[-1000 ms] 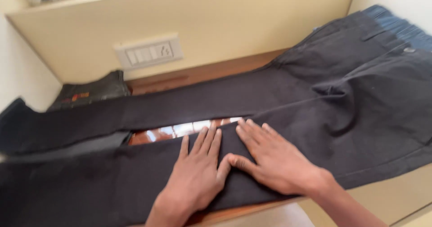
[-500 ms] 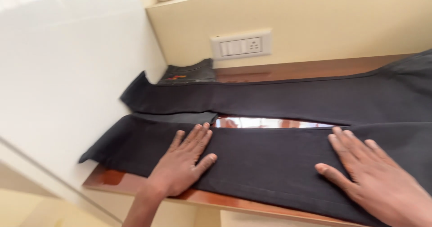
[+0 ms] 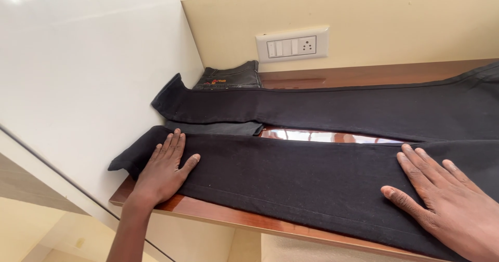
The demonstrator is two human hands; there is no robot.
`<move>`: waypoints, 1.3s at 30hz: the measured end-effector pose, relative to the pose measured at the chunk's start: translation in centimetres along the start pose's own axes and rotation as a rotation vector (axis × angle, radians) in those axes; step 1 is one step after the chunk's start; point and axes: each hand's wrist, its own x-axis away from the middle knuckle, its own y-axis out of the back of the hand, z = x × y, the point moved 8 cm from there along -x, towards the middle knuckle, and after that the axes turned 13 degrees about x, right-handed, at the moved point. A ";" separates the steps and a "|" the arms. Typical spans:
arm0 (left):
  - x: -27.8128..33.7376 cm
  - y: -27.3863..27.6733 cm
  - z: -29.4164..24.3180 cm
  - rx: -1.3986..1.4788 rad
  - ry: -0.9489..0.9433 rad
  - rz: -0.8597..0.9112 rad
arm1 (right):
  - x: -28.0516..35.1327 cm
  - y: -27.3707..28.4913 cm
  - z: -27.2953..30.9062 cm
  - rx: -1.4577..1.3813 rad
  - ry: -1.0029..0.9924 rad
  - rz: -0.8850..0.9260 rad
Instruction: The person folds a pair of black jeans on a wooden table. They smooth the fabric, fold the legs together, and then fold the jeans into a compact rectangle before placing them on a stack.
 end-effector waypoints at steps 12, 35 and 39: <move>1.3 -0.3 -3.0 -0.056 -0.148 -0.012 | 10.8 -11.1 -1.9 -0.181 -0.308 0.993; 5.7 -3.8 -27.0 0.163 -0.774 0.145 | -1.4 -1.6 2.8 -0.617 -0.221 0.708; 4.9 -2.7 -23.5 0.131 -0.708 0.171 | 2.8 -2.7 -0.6 -0.578 -0.260 0.801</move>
